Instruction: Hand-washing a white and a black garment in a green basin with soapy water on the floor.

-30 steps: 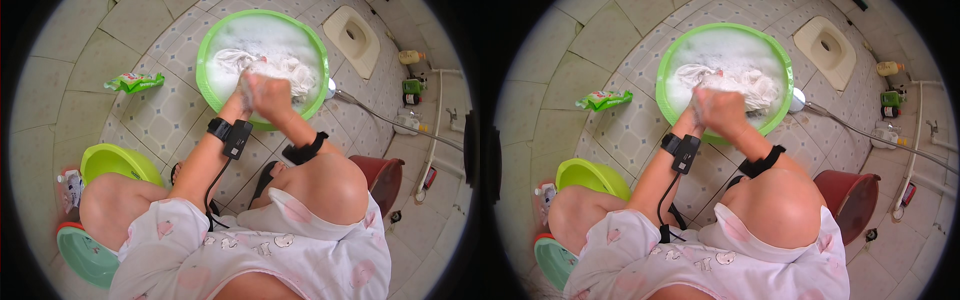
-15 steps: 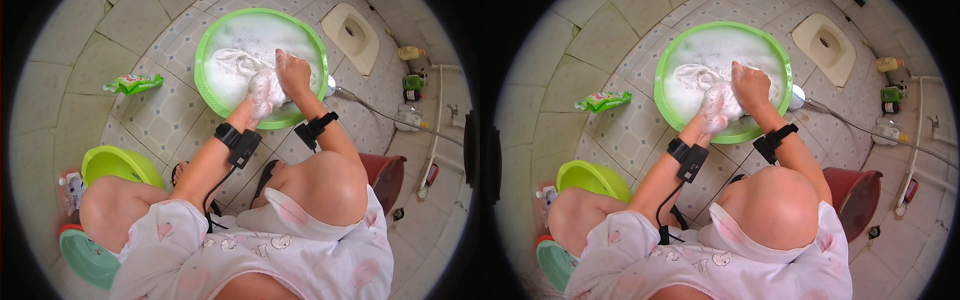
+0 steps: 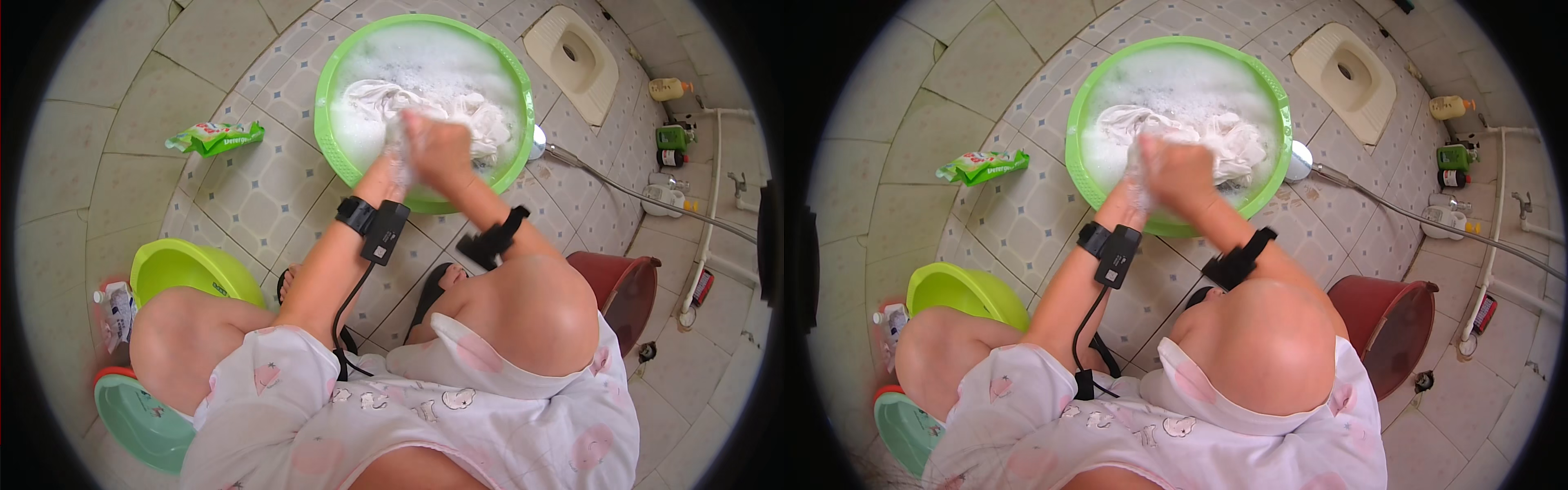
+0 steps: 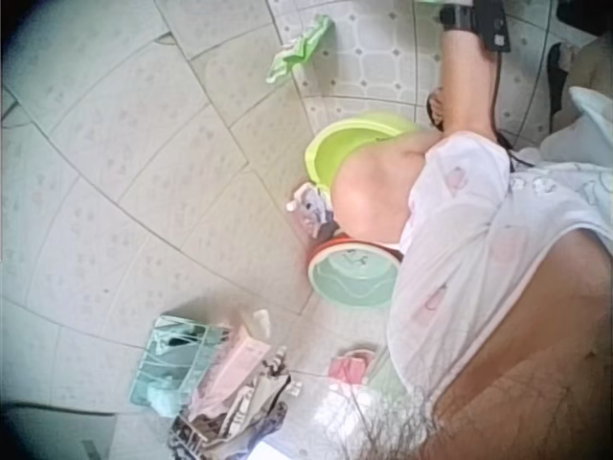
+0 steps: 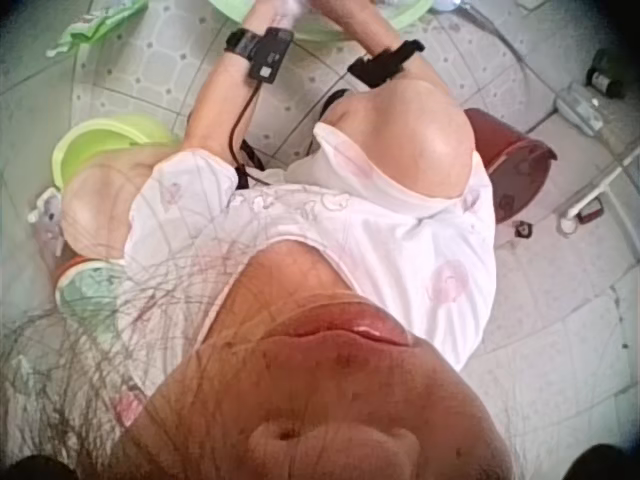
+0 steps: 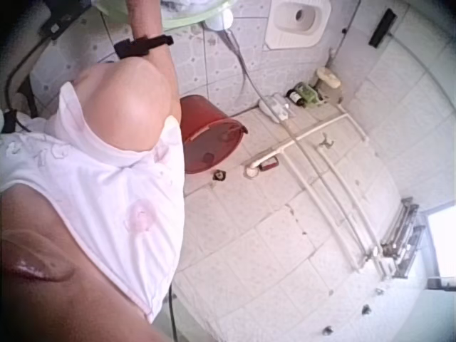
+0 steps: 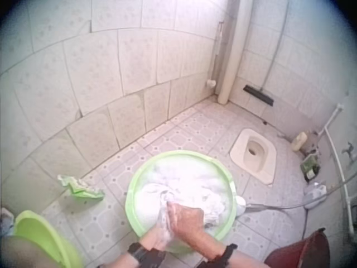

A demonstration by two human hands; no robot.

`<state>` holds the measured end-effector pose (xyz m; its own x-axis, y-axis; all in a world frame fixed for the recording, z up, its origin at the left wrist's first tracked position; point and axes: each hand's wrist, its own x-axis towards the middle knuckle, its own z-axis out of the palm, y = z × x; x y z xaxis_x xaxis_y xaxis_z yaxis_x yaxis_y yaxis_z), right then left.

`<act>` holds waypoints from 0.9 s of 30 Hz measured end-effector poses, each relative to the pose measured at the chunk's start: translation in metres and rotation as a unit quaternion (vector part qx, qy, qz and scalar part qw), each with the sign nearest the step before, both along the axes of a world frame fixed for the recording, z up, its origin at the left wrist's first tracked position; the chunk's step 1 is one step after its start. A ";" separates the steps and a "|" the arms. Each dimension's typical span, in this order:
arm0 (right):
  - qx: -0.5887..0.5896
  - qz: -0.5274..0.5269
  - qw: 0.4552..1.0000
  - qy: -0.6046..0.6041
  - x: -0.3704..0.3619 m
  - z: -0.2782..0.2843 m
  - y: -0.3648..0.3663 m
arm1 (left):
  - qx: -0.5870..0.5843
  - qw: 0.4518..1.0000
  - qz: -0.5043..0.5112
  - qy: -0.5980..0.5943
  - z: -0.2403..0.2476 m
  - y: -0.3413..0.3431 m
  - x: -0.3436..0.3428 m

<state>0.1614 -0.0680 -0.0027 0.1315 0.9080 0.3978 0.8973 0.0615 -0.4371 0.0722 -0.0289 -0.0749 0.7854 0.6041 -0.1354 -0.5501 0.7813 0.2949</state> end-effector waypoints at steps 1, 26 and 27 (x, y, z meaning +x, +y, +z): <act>-0.014 -0.036 0.999 0.011 0.017 -0.011 0.012 | -0.102 0.994 -0.009 -0.045 -0.004 0.003 0.007; 0.105 -0.191 0.765 0.606 0.124 0.038 -0.014 | 0.197 0.943 0.041 0.263 0.111 0.058 -0.029; 0.093 -0.184 0.777 0.595 0.130 0.035 -0.017 | 0.202 0.939 0.043 0.276 0.113 0.058 -0.027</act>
<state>0.2913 -0.0846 0.0321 0.7432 0.6639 -0.0837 -0.1624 0.0577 -0.9850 0.0455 0.0288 0.0386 0.6093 0.7511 -0.2541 -0.2824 0.5050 0.8156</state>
